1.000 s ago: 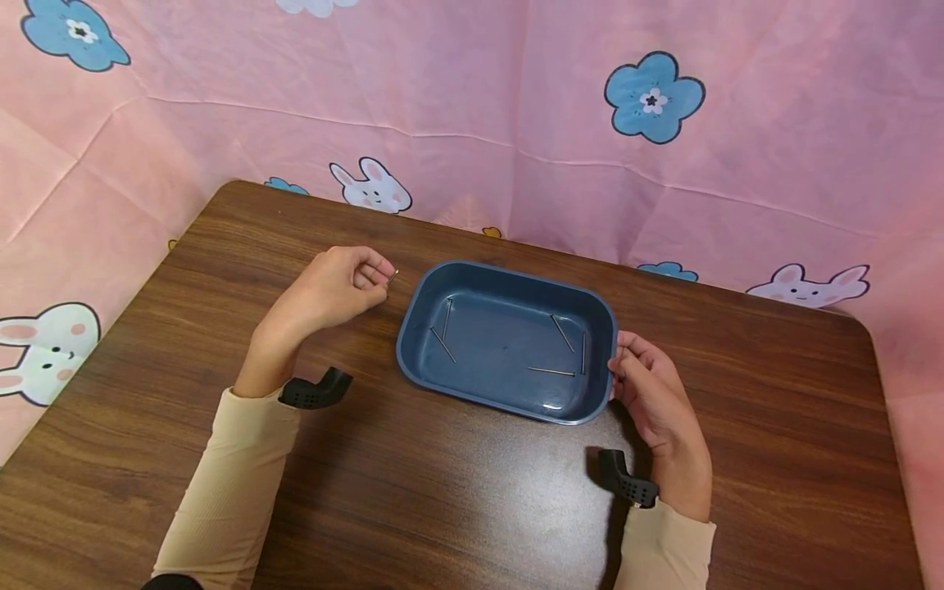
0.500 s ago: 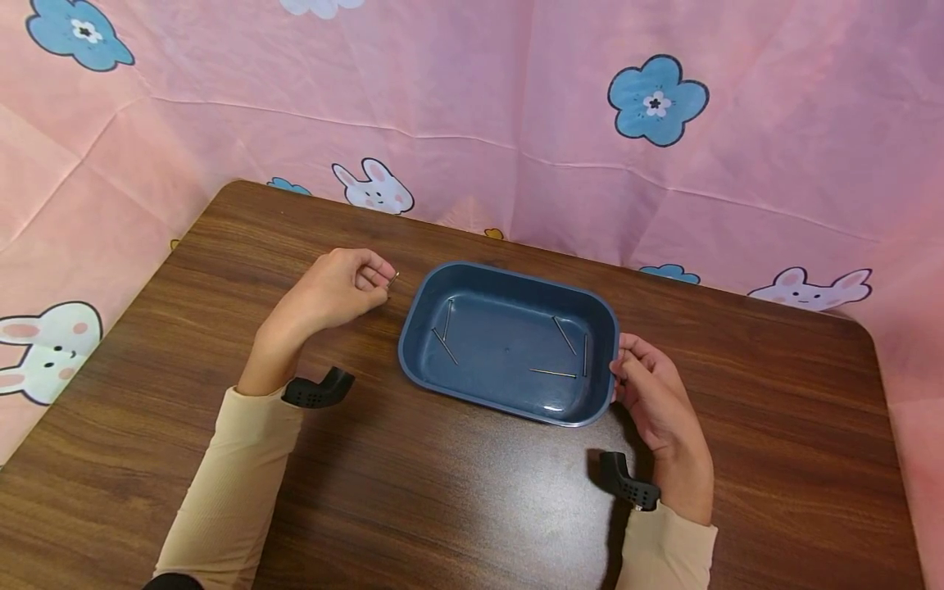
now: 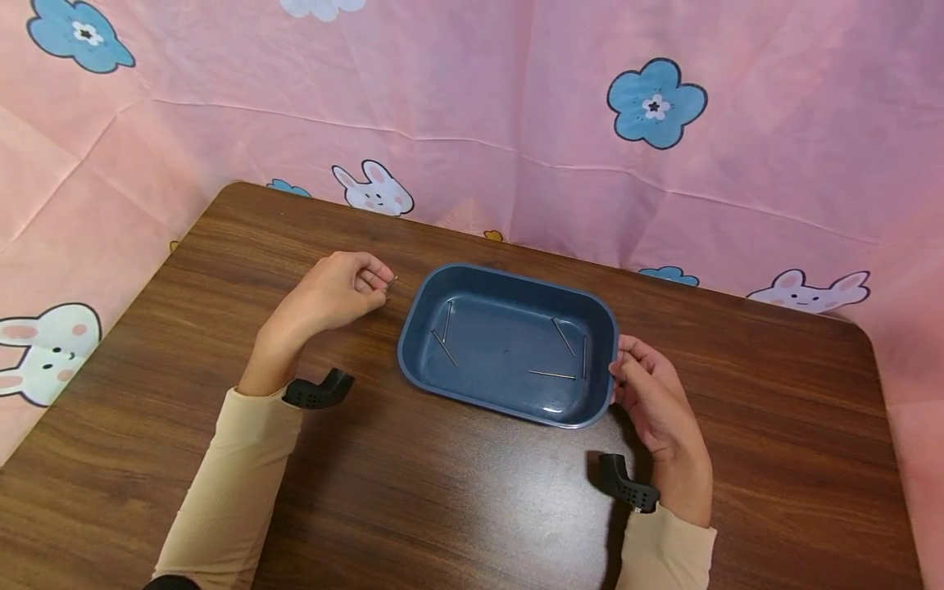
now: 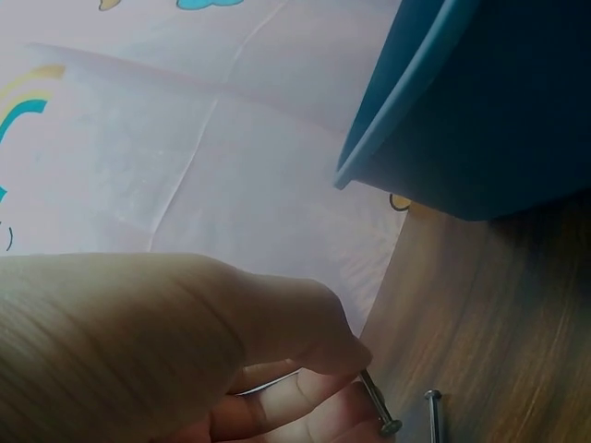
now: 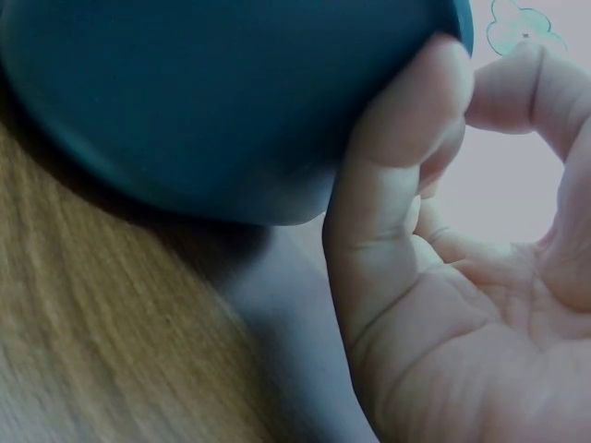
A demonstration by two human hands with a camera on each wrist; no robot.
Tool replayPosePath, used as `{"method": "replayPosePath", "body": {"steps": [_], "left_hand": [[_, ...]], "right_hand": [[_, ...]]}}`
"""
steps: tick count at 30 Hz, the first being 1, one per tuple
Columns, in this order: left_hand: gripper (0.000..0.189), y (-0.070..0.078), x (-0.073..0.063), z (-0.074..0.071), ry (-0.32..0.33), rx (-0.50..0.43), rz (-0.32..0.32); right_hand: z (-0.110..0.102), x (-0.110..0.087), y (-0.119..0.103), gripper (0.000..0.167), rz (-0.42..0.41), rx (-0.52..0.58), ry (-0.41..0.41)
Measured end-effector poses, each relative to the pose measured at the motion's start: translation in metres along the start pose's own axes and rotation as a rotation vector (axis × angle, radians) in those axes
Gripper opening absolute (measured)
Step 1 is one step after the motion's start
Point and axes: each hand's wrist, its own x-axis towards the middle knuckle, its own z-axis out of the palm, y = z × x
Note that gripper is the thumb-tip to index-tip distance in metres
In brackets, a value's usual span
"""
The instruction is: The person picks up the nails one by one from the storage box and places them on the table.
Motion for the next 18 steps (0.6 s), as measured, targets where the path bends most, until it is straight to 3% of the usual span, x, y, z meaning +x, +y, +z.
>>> {"method": "replayPosePath", "body": {"steps": [18], "left_hand": [[0.026, -0.0081, 0.0052, 0.0033, -0.009, 0.018, 0.001]], "right_hand": [[0.0006, -0.0002, -0.0003, 0.034, 0.018, -0.002, 0.019]]}}
